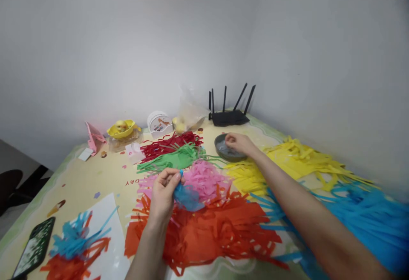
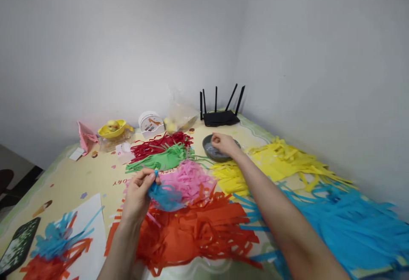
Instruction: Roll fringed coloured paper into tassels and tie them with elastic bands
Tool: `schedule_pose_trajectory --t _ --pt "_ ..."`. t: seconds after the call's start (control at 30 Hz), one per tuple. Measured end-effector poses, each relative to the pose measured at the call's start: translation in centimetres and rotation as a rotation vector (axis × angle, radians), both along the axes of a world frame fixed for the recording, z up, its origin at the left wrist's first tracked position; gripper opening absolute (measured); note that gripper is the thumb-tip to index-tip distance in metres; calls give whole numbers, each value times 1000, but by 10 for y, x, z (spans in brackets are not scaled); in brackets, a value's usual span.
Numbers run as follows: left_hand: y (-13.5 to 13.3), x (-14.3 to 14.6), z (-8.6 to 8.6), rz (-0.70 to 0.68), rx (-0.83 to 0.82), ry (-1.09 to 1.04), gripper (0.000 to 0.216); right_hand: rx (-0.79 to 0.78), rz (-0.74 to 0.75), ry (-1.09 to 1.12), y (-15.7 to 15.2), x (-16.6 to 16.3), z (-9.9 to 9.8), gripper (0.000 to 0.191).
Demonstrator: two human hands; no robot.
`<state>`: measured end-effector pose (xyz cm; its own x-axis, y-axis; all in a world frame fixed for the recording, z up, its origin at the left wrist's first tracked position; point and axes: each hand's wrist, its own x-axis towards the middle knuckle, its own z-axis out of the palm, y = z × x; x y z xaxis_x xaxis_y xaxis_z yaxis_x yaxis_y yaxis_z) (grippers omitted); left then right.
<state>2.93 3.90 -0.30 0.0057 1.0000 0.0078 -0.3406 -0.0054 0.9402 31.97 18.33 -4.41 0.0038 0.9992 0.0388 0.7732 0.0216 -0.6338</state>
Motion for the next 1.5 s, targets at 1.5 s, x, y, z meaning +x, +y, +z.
schedule_pose_trajectory --t 1.5 --pt "-31 -4 20 88 341 420 8 70 636 1239 -141 -137 44 12"
